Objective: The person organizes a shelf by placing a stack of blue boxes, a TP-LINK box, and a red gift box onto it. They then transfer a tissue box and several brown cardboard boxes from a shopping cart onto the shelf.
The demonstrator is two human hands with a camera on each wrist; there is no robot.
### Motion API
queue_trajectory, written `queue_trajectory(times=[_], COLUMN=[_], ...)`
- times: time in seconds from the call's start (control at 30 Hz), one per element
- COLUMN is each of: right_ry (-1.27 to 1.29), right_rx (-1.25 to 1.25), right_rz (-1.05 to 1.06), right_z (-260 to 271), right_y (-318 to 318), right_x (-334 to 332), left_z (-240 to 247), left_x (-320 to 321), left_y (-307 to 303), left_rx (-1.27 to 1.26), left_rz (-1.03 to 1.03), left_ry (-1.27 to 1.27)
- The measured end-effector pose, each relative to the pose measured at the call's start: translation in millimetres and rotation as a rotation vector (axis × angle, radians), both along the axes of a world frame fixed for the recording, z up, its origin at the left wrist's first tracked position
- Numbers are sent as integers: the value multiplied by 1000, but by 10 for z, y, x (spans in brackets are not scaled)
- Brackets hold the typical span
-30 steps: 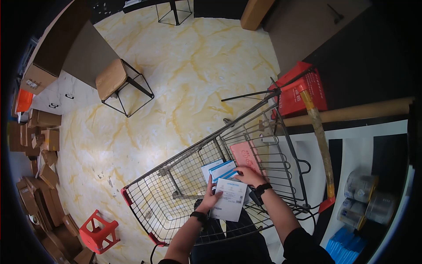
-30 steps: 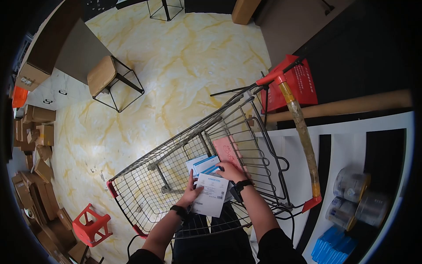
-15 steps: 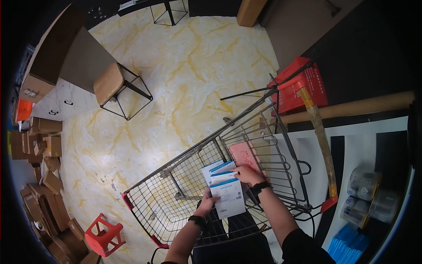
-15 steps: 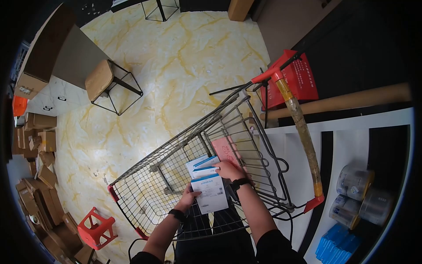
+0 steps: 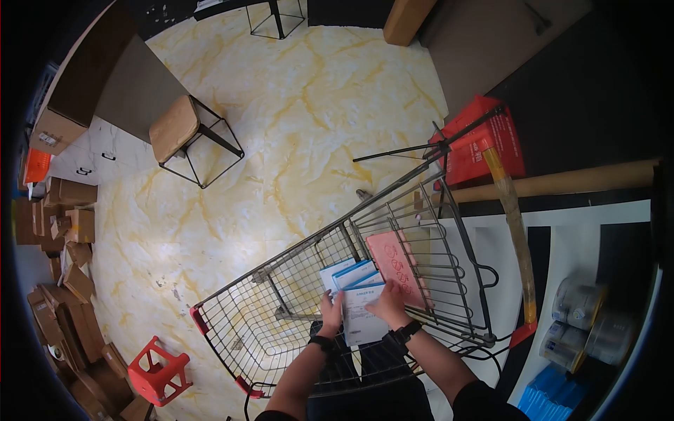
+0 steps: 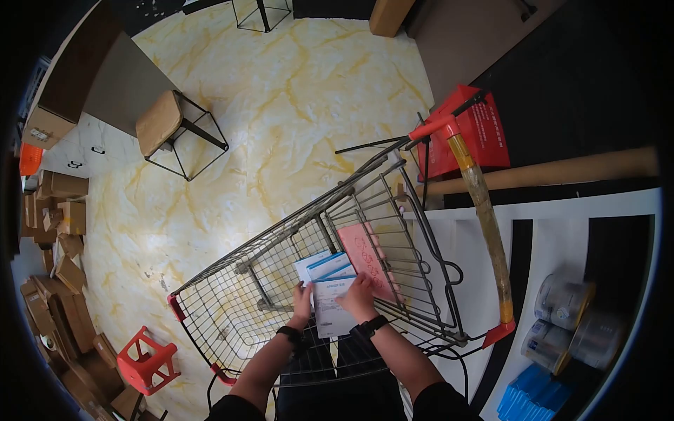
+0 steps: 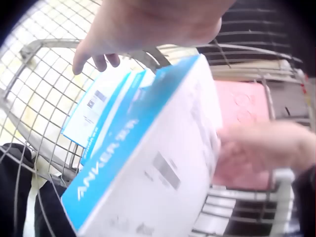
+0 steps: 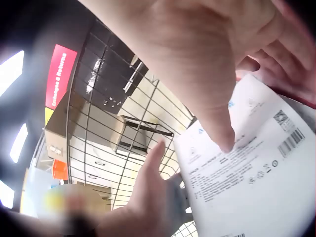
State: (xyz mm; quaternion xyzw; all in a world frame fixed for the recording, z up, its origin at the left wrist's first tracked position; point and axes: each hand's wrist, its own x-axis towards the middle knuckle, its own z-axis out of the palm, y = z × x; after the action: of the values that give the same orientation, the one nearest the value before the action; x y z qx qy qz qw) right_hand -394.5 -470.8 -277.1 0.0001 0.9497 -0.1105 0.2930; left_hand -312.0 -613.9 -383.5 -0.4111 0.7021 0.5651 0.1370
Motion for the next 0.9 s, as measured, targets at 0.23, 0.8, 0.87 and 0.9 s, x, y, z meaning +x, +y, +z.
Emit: queue_trajectory(times=[0.23, 0.8, 0.87, 0.9], right_ry=[-364, -416, -362, -364], right_rx=[-34, -699, -677, -680], right_rz=[48, -221, -263, -263], right_z=[-200, -456, -641, -674], right_y=[201, 248, 323, 318], right_x=[-79, -1, 72, 79], left_z=[-677, -1030, -1178, -1234], left_x=[134, 176, 235, 267], left_y=[-327, -27, -29, -39], left_rx=[250, 550, 596, 644], left_rz=[137, 461, 523, 584], left_ry=[-67, -13, 8, 28])
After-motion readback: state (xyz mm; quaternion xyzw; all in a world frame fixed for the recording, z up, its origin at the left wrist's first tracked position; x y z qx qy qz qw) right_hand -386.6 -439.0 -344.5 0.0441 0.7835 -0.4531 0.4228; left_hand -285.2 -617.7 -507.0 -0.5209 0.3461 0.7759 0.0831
